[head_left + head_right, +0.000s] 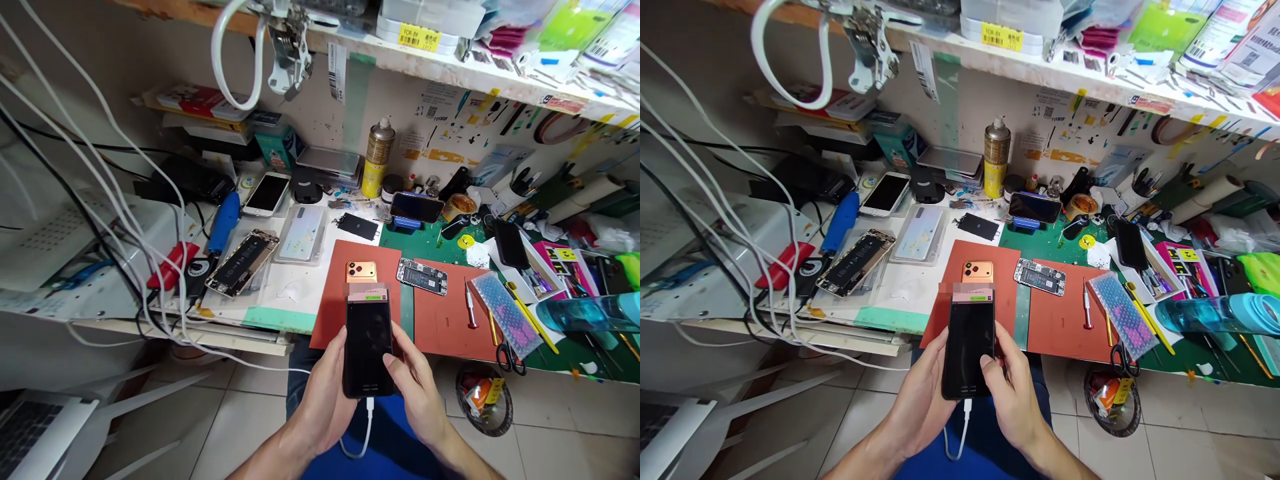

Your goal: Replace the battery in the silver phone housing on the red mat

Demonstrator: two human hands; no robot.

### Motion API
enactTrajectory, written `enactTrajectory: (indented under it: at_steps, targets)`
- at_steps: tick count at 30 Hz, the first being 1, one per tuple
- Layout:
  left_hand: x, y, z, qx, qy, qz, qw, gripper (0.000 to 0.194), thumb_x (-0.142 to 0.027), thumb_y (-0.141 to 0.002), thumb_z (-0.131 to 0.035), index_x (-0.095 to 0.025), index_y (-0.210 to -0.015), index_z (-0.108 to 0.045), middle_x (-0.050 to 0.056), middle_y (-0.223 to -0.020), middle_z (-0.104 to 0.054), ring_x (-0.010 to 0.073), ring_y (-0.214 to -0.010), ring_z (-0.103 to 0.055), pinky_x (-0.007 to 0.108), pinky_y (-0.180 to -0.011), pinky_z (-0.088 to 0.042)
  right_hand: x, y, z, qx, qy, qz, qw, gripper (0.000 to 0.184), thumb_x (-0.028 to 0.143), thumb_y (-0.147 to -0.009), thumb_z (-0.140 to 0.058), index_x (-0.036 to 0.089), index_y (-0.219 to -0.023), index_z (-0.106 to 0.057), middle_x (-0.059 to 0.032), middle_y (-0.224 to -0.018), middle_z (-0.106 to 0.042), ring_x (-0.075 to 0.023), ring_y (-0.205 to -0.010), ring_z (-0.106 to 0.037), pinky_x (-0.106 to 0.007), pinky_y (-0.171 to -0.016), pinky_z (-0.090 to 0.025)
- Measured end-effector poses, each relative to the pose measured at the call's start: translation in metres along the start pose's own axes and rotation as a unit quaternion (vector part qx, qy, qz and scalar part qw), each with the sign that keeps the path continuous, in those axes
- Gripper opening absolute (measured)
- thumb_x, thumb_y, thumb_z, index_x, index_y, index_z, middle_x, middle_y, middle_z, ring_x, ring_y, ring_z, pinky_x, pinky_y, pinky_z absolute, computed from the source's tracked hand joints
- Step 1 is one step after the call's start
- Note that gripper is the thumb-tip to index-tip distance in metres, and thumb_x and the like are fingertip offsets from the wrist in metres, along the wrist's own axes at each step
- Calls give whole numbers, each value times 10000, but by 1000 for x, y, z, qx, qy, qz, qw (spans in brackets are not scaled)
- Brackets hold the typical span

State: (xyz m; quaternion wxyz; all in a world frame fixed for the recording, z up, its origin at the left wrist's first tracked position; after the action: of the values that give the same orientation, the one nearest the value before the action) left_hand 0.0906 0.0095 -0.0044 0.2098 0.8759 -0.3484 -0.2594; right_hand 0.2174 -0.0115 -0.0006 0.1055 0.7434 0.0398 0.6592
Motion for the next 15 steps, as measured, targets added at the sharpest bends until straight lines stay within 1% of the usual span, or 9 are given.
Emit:
enactTrajectory:
  at_steps: [3, 6, 8, 10, 13, 15]
  targets:
    - [-3, 1, -2, 9, -6, -1, 1000, 465, -501, -1090, -545, -211, -1413, -713, 86, -1356, -761, 339, -1399, -607, 477, -1230, -400, 1, 0, 0, 11, 2, -5, 1000, 511, 449, -1065, -622, 347, -1564, -582, -43, -1541, -647, -302, -1443, -580, -412, -1158, -537]
    - [-5, 1, -5, 23, -3, -3, 1000, 467, -499, -1092, -537, -201, -1401, -721, 98, -1323, -771, 341, -1364, -629, 474, -1215, -413, 1, 3, 1, 8, 1, -26, 1000, 550, 467, -1052, -640, 335, -1579, -559, -62, -1367, -728, -279, -1279, -661, -380, -1053, -586]
    - [-7, 2, -8, 27, -4, -5, 1000, 469, -501, -1091, -536, -195, -1391, -727, 105, -1299, -777, 342, -1341, -642, 474, -1203, -420, 2, 5, 1, 2, -10, -35, 999, 573, 481, -1031, -671, 319, -1570, -567, -71, -1281, -740, -258, -1167, -683, -359, -997, -601]
    - [-8, 4, -11, 29, -4, -7, 1000, 467, -496, -1093, -536, -189, -1386, -728, 110, -1284, -781, 342, -1325, -648, 475, -1196, -423, 3, 8, -2, -1, -33, -44, 998, 580, 486, -1015, -694, 311, -1556, -578, -77, -1318, -720, -241, -1138, -681, -345, -999, -596]
    - [-11, 9, -16, 32, -3, -7, 999, 481, -509, -1093, -535, -172, -1370, -735, 119, -1275, -781, 341, -1313, -653, 472, -1190, -426, 6, 12, -7, -7, -73, -62, 995, 601, 490, -998, -717, 316, -1554, -568, -76, -1434, -671, -232, -1195, -670, -337, -1047, -573]
    - [-13, 12, -20, 34, -3, -6, 999, 504, -533, -1087, -539, -159, -1354, -745, 126, -1267, -783, 343, -1311, -654, 471, -1189, -428, 6, 15, -10, -15, -94, -76, 993, 632, 494, -978, -741, 318, -1558, -562, -78, -1438, -673, -239, -1214, -671, -340, -1045, -573]
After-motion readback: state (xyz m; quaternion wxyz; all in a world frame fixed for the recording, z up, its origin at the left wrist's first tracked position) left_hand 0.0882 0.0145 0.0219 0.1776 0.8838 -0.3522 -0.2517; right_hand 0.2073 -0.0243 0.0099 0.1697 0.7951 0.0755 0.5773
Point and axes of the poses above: each hand's wrist, its own y-axis away from the middle knuckle, its own z-axis out of the back of the hand, x = y × z, the point moved 6 cm from there along -y, towards the middle knuckle
